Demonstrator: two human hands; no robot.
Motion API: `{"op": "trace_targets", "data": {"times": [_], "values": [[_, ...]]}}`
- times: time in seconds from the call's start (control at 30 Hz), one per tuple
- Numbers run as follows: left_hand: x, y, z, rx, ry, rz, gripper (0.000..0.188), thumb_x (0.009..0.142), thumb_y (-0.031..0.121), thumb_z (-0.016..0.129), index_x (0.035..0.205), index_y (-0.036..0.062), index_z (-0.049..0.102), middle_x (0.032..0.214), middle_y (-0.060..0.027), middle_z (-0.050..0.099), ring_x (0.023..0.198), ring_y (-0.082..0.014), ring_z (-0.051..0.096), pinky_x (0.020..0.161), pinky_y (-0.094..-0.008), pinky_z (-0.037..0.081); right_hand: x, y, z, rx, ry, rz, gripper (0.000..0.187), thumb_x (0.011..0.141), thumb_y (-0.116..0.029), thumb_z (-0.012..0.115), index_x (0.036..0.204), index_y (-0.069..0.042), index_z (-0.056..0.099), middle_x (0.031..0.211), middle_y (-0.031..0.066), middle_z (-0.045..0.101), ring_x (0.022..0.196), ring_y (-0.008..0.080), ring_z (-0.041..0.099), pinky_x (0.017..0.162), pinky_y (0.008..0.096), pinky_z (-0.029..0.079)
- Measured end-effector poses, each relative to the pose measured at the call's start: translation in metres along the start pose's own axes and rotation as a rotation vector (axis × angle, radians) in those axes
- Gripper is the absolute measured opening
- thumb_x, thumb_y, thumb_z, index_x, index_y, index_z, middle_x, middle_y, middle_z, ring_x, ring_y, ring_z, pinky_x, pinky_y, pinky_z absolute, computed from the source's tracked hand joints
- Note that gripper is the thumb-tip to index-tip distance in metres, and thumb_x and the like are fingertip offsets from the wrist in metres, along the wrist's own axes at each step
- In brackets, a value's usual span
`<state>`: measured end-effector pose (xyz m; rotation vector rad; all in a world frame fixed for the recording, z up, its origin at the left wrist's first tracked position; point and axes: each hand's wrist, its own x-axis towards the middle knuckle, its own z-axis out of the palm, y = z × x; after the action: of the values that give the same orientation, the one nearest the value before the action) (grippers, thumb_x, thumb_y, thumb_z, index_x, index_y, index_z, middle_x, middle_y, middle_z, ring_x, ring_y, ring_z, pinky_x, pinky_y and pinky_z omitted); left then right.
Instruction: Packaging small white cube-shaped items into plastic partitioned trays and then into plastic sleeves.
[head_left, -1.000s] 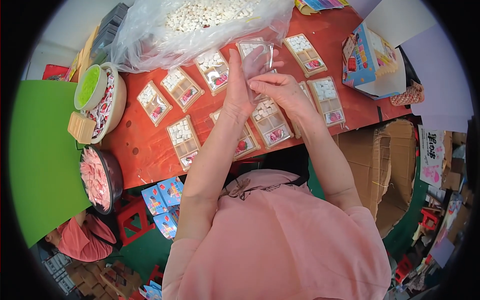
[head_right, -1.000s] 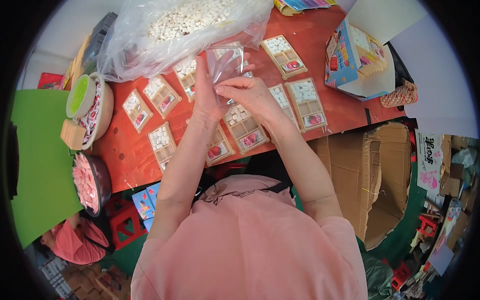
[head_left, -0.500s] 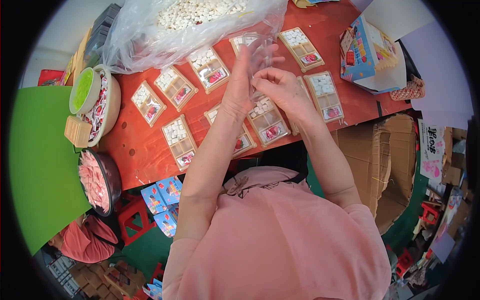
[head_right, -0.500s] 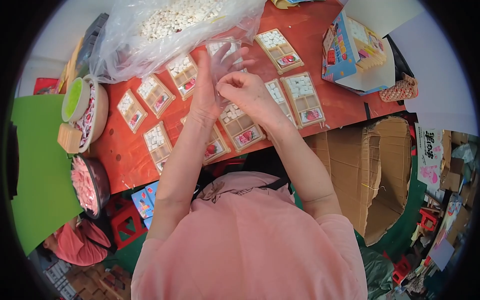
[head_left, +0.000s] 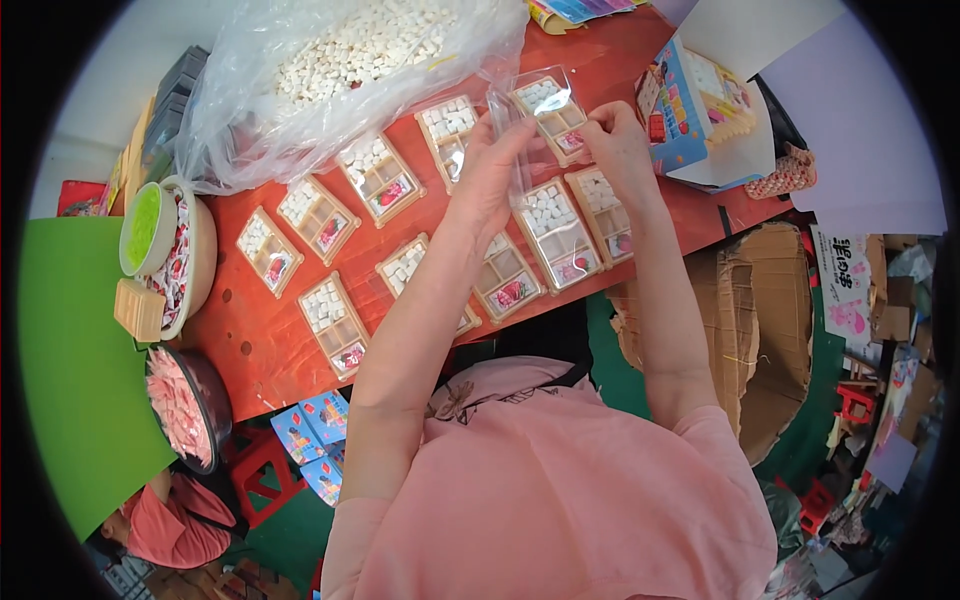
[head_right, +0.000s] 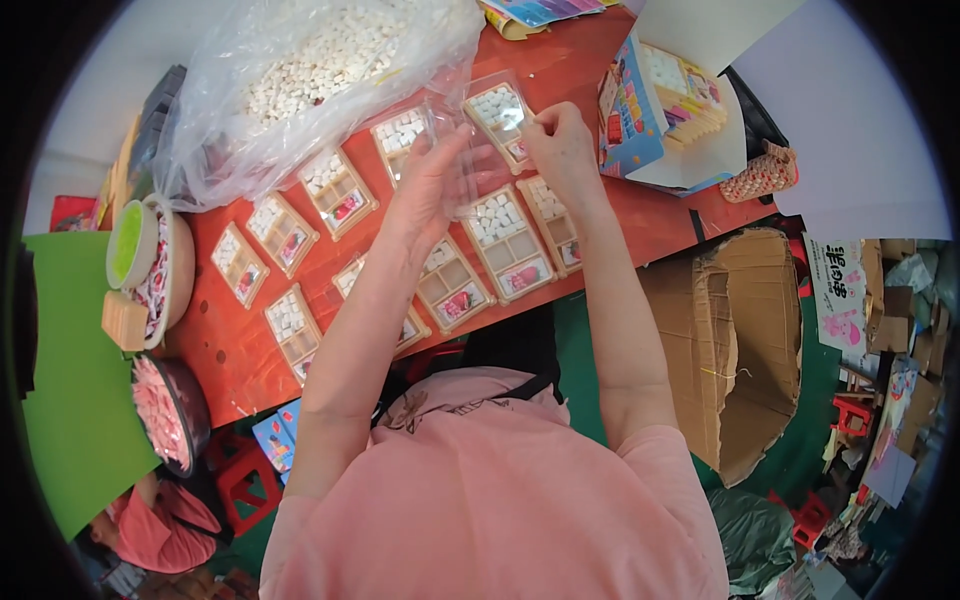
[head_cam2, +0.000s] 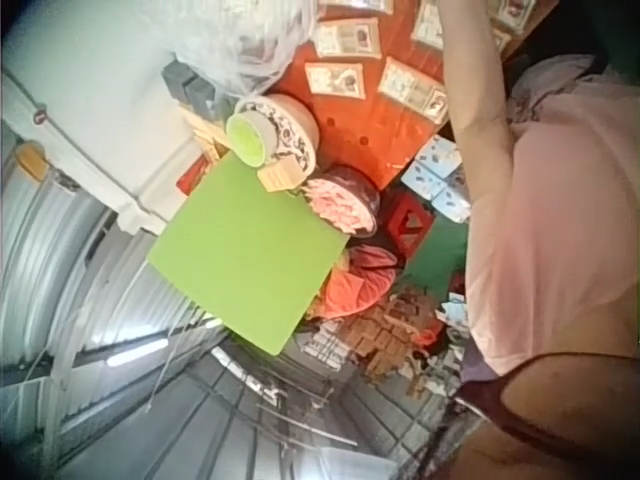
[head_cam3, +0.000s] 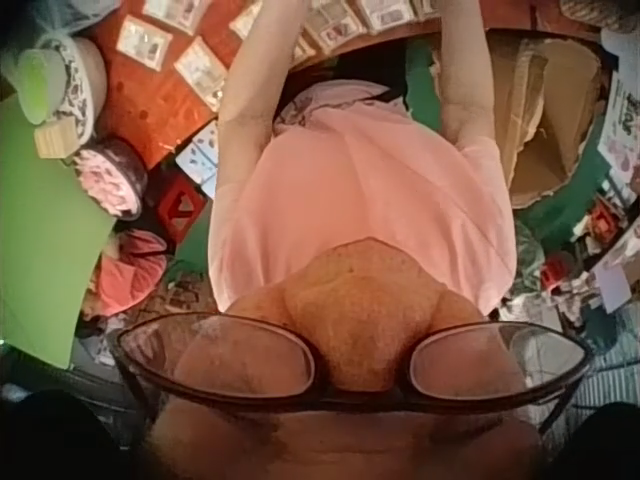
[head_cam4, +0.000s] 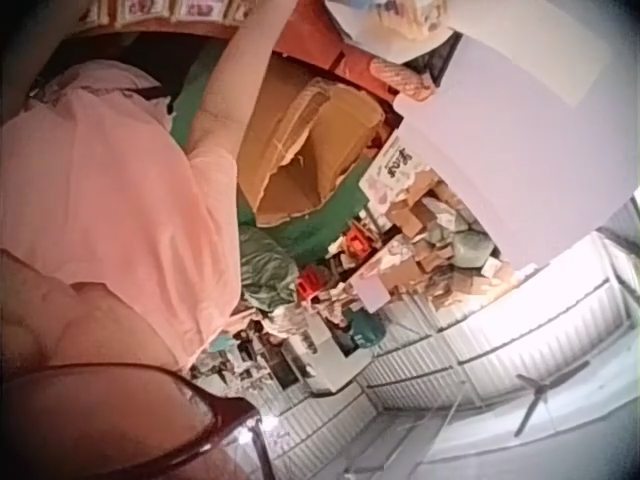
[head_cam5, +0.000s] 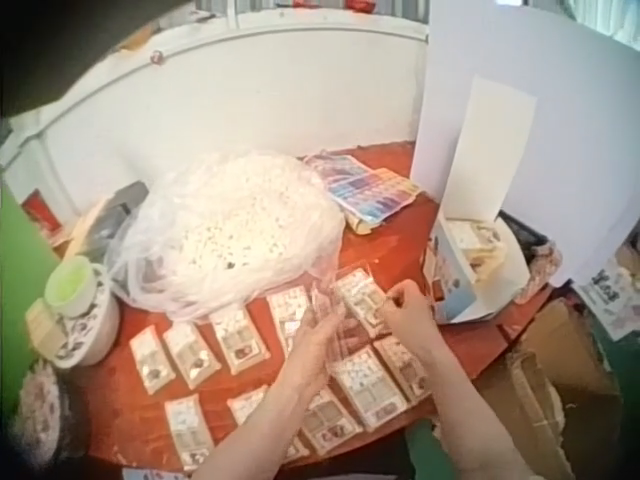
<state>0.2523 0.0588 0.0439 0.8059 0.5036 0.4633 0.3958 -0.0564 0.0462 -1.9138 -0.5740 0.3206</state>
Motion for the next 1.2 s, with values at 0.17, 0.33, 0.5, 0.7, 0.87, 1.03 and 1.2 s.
{"op": "trace_targets", "data": {"times": [0.17,0.33,0.5,0.7,0.87,1.03,1.2], "values": [[0.026,-0.002,0.003,0.076,0.028,-0.07,0.056,0.091,0.028,0.078,0.133,0.0057,0.048,0.118,-0.0071,0.062,0.098,-0.0167,0.062,0.072,-0.0326,0.056,0.039,0.025,-0.004,-0.015,-0.049,-0.101,0.021,0.093,-0.013,0.058,0.106,0.002,0.065,0.096,0.0157,0.07,0.091,0.0247,0.069,0.083,0.0373,0.055],[0.037,0.002,0.003,0.122,0.094,-0.143,0.055,0.091,0.031,0.076,0.131,0.0056,0.048,0.111,-0.0064,0.059,0.097,-0.0175,0.059,0.066,-0.0334,0.057,0.047,0.04,0.006,-0.456,-0.04,-0.3,0.022,0.094,-0.012,0.057,0.114,-0.007,0.067,0.111,0.022,0.066,0.106,0.0399,0.066,0.091,0.047,0.054],[0.035,0.0,0.002,0.124,0.143,-0.168,0.05,0.093,0.031,0.074,0.13,0.0069,0.052,0.111,-0.0064,0.058,0.097,-0.0199,0.064,0.067,-0.0358,0.061,0.042,0.037,0.005,-0.7,-0.064,-0.255,0.027,0.094,-0.008,0.056,0.121,-0.01,0.062,0.11,0.0195,0.064,0.105,0.0395,0.064,0.09,0.0482,0.053],[0.049,0.018,-0.002,0.157,0.169,-0.103,0.051,0.093,0.033,0.073,0.131,0.0064,0.052,0.11,-0.0067,0.059,0.09,-0.0185,0.066,0.065,-0.0339,0.061,0.037,0.025,0.009,-0.899,-0.052,-0.333,0.03,0.096,-0.016,0.06,0.126,-0.013,0.061,0.121,0.0179,0.059,0.117,0.0375,0.059,0.094,0.0505,0.05],[0.058,0.009,0.006,0.164,0.179,-0.012,0.049,0.093,0.029,0.073,0.131,0.0064,0.052,0.106,-0.0064,0.061,0.083,-0.0164,0.066,0.06,-0.0311,0.056,0.029,0.034,0.031,-0.933,-0.233,-0.501,0.052,0.102,-0.026,0.054,0.15,-0.008,0.046,0.161,0.0111,0.038,0.144,0.0383,0.039,0.111,0.0585,0.035],[0.026,0.007,0.014,0.144,0.143,0.099,0.048,0.094,0.025,0.071,0.13,0.0052,0.047,0.105,-0.0081,0.064,0.089,-0.0174,0.067,0.071,-0.0329,0.056,0.039,0.037,0.04,-0.99,-0.296,-0.384,0.055,0.105,-0.033,0.048,0.155,-0.01,0.04,0.168,0.0068,0.028,0.151,0.0392,0.03,0.115,0.0642,0.029],[-0.031,0.045,-0.039,-0.389,-0.025,-0.261,0.038,0.099,0.027,0.058,0.128,0.0026,0.053,0.123,-0.0226,0.065,0.11,-0.0382,0.068,0.095,-0.0544,0.056,0.041,0.029,0.05,-0.898,-0.193,-0.634,0.048,0.098,-0.026,0.061,0.141,-0.006,0.054,0.146,0.0166,0.053,0.13,0.0378,0.054,0.101,0.0558,0.048]]}}
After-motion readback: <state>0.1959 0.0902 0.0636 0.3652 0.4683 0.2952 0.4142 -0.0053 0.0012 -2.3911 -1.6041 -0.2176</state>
